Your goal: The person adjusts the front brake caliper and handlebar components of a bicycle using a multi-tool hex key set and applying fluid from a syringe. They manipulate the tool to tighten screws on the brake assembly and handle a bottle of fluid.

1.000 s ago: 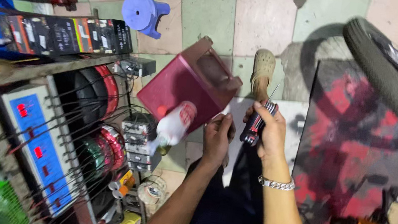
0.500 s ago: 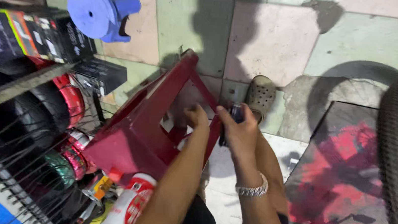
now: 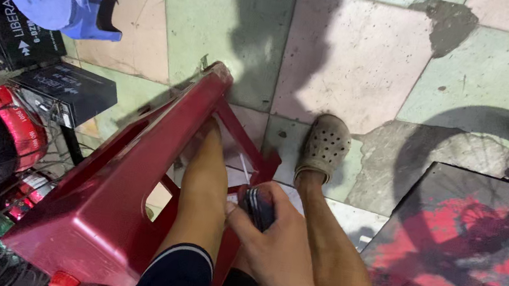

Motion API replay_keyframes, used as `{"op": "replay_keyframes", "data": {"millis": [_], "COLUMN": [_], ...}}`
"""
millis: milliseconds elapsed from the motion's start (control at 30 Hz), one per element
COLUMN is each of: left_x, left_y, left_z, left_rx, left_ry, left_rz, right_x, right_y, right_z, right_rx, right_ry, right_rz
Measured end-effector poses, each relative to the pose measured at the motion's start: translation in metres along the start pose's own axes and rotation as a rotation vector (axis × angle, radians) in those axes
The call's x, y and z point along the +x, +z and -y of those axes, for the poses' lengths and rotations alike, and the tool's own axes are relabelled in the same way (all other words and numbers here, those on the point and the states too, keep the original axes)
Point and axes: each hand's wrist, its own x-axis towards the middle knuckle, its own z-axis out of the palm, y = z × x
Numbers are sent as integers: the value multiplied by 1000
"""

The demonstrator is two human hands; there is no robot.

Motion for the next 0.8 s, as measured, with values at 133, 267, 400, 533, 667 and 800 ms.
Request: {"op": "replay_keyframes", "data": {"millis": [133,267,400,533,667,800], "left_x": [-26,-87,-160,-243,-227,-120], "left_y": [-10,-50,-151,-284,-415,-487], "left_z": [-4,16,53,79,85,65], "left_rx": [-23,-47,-221,-435,-443,91], "left_ry": [15,147,556,928,1304,1405], "left_rz": [14,53,49,359,503,429], "right_x": [1,4,-49,-134,-195,-218], "right_y": [-9,-20,-22,-19,21,93], "right_z": [8,21,14,11,24,47], "right_rx": [-33,297,701,339,-220,-405], "right_ry": [175,-6,-257,-340,-553,-762], "right_rz": [-11,-147,-314,-482,-493,-176]}}
